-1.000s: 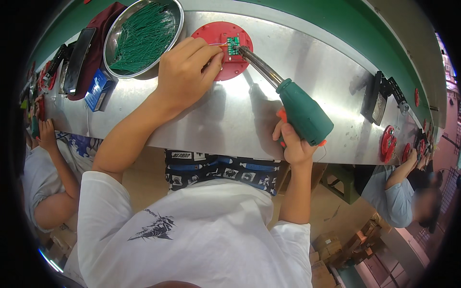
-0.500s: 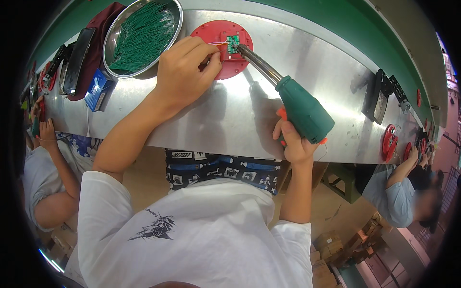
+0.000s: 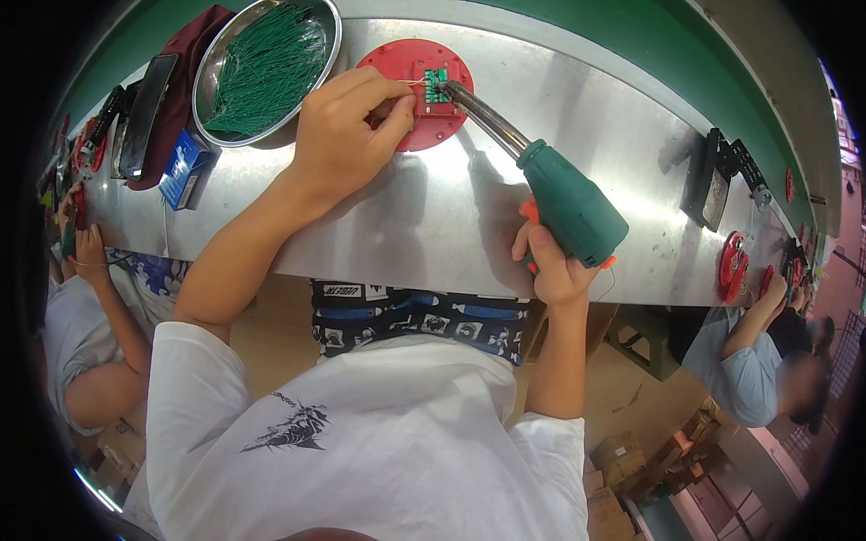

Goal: Soldering electronic components and wires onto circular red PCBs at a factory assembly line.

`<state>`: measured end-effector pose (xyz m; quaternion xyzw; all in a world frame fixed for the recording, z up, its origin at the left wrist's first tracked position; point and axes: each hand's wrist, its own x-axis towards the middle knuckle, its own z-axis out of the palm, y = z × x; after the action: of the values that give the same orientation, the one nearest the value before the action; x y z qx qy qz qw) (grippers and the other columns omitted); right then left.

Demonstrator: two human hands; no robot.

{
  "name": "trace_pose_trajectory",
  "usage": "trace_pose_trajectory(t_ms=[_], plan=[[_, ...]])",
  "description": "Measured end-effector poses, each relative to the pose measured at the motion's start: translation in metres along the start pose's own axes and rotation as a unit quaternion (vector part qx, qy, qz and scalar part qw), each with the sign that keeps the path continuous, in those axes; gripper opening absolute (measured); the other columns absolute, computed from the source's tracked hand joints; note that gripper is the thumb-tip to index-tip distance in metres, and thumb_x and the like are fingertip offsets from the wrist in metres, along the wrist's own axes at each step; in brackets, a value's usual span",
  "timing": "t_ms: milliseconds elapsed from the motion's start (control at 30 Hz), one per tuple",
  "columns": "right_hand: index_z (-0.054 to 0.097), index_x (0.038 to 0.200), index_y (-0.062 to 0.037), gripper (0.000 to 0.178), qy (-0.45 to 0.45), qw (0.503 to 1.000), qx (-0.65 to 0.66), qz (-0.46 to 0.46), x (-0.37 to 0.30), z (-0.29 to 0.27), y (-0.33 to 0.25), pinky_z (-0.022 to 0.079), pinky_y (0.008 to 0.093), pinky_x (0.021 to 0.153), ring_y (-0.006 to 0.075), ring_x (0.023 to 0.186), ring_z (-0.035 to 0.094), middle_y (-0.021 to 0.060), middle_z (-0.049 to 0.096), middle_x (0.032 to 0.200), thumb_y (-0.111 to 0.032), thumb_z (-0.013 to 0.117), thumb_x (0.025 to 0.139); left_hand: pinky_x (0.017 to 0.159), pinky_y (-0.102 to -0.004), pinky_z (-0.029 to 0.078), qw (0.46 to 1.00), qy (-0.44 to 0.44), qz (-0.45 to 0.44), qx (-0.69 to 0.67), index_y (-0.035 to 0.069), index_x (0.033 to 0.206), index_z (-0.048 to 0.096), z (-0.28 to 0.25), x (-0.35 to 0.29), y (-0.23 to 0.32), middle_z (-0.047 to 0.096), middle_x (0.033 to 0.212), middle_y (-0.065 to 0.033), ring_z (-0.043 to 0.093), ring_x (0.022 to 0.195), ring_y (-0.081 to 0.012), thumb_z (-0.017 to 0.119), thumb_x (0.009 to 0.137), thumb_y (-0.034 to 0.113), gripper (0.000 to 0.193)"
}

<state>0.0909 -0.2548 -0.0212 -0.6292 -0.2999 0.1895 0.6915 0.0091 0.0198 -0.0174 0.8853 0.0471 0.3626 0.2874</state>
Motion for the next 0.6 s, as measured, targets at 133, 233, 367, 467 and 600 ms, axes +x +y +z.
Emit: trace_pose_trajectory(t_ms=[133, 233, 367, 467, 600], plan=[[0.050, 0.132, 0.0056, 0.046, 0.005, 1.000, 0.000, 0.002, 0.000, 0.001, 0.001, 0.048, 0.0295, 0.047, 0.0211, 0.054, 0.060, 0.0193, 0.063, 0.105, -0.012, 0.059, 0.091, 0.052, -0.0294, 0.048, 1.000, 0.001, -0.009, -0.004, -0.002, 0.084, 0.070, 0.000, -0.001, 0.000, 0.064, 0.070, -0.0085, 0.061, 0.058, -0.0189, 0.069, 0.079, 0.001, 0.006], [0.050, 0.132, 0.0059, 0.046, 0.004, 1.000, -0.003, -0.003, 0.000, 0.001, -0.001, 0.047, 0.0296, 0.046, 0.0211, 0.054, 0.060, 0.0193, 0.063, 0.104, -0.013, 0.059, 0.091, 0.052, -0.0290, 0.049, 0.999, -0.011, -0.041, -0.012, -0.002, 0.083, 0.069, -0.003, 0.000, 0.004, 0.064, 0.070, -0.0089, 0.061, 0.057, -0.0186, 0.069, 0.079, 0.000, 0.004], [0.050, 0.131, 0.0065, 0.046, -0.006, 1.000, -0.005, -0.006, 0.000, 0.002, -0.001, 0.047, 0.0297, 0.046, 0.0212, 0.054, 0.060, 0.0194, 0.063, 0.104, -0.013, 0.059, 0.091, 0.053, -0.0319, 0.049, 1.000, 0.026, -0.016, 0.000, 0.002, 0.079, 0.067, 0.000, 0.001, 0.004, 0.064, 0.071, -0.0080, 0.061, 0.059, -0.0214, 0.070, 0.077, 0.004, 0.004], [0.051, 0.130, 0.0067, 0.043, -0.001, 1.000, 0.017, -0.006, 0.000, 0.001, -0.002, 0.048, 0.0296, 0.049, 0.0202, 0.056, 0.060, 0.0194, 0.063, 0.105, -0.006, 0.058, 0.090, 0.054, -0.0346, 0.049, 0.998, 0.040, 0.036, 0.032, 0.005, 0.075, 0.066, 0.001, 0.002, 0.004, 0.063, 0.073, -0.0060, 0.061, 0.063, -0.0232, 0.071, 0.075, 0.007, 0.005], [0.052, 0.129, 0.0065, 0.041, 0.018, 0.998, 0.053, -0.013, 0.001, 0.000, -0.001, 0.050, 0.0299, 0.049, 0.0198, 0.058, 0.060, 0.0195, 0.063, 0.107, -0.002, 0.059, 0.090, 0.058, -0.0345, 0.048, 0.994, 0.014, 0.101, 0.038, 0.006, 0.075, 0.065, -0.002, 0.003, 0.013, 0.060, 0.075, -0.0040, 0.058, 0.070, -0.0221, 0.072, 0.072, 0.006, 0.007]])
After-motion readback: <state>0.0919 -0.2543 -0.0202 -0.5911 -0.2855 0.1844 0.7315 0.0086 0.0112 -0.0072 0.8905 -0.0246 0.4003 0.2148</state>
